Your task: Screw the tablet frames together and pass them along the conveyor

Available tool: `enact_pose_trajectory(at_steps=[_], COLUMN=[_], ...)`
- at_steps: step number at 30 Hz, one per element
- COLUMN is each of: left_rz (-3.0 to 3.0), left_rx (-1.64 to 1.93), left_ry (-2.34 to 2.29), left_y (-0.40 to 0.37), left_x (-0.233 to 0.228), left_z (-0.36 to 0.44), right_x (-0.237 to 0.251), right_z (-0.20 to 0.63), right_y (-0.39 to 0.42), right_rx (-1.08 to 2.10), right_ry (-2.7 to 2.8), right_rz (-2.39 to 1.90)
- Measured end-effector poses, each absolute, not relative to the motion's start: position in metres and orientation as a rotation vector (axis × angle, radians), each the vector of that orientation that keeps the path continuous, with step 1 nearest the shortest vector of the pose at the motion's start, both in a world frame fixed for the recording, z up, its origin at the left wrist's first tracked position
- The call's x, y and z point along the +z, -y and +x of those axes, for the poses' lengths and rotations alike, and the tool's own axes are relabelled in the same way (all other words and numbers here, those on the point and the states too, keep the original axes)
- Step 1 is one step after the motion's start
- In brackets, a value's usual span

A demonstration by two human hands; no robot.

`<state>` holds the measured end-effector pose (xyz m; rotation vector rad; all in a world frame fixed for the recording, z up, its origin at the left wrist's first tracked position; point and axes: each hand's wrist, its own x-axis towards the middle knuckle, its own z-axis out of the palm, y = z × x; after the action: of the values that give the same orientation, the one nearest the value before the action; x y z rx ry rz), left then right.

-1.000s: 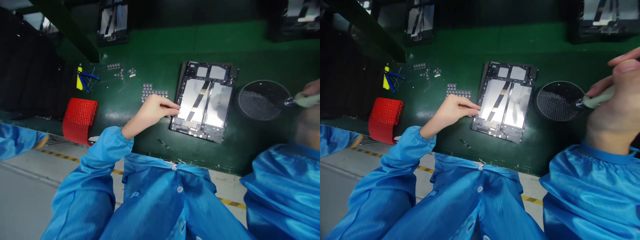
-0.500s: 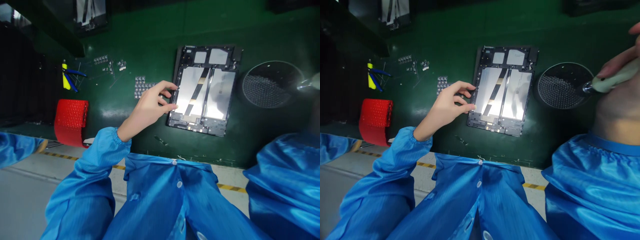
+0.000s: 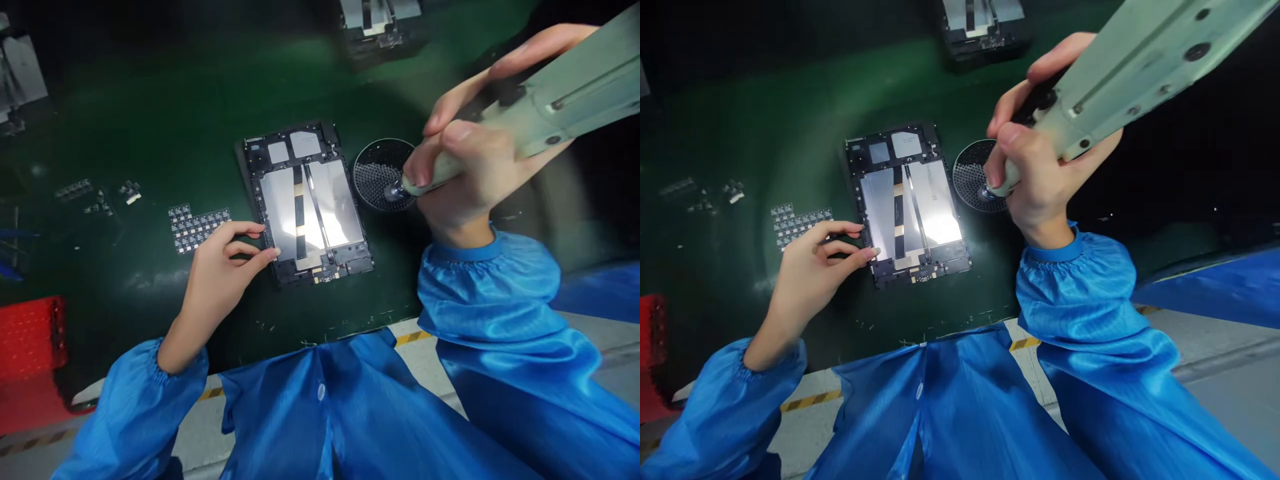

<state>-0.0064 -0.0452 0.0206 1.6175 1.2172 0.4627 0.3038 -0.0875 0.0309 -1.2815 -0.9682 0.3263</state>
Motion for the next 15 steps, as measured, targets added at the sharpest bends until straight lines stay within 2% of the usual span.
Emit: enact_pose_trajectory(at_steps=[3,8,15], left_rz=[1.597,1.595,1.602], left_rx=[0.464,0.486,0.476], left_ry=[-1.236,-1.219,-1.188], left_y=[0.045,0.046,0.046], left_x=[0.022,0.021,0.022], left_z=[-0.006,-0.006,-0.007], right_x=[0.023,0.017,0.023], right_z=[0.303,0.304,0.300], right_y=[0.087,0.086,0.089], right_rx=[0.274,0.108,0.286], right_ry=[1.068,1.192,1.124], right_rz=[-1.110,-1.120,-1.096])
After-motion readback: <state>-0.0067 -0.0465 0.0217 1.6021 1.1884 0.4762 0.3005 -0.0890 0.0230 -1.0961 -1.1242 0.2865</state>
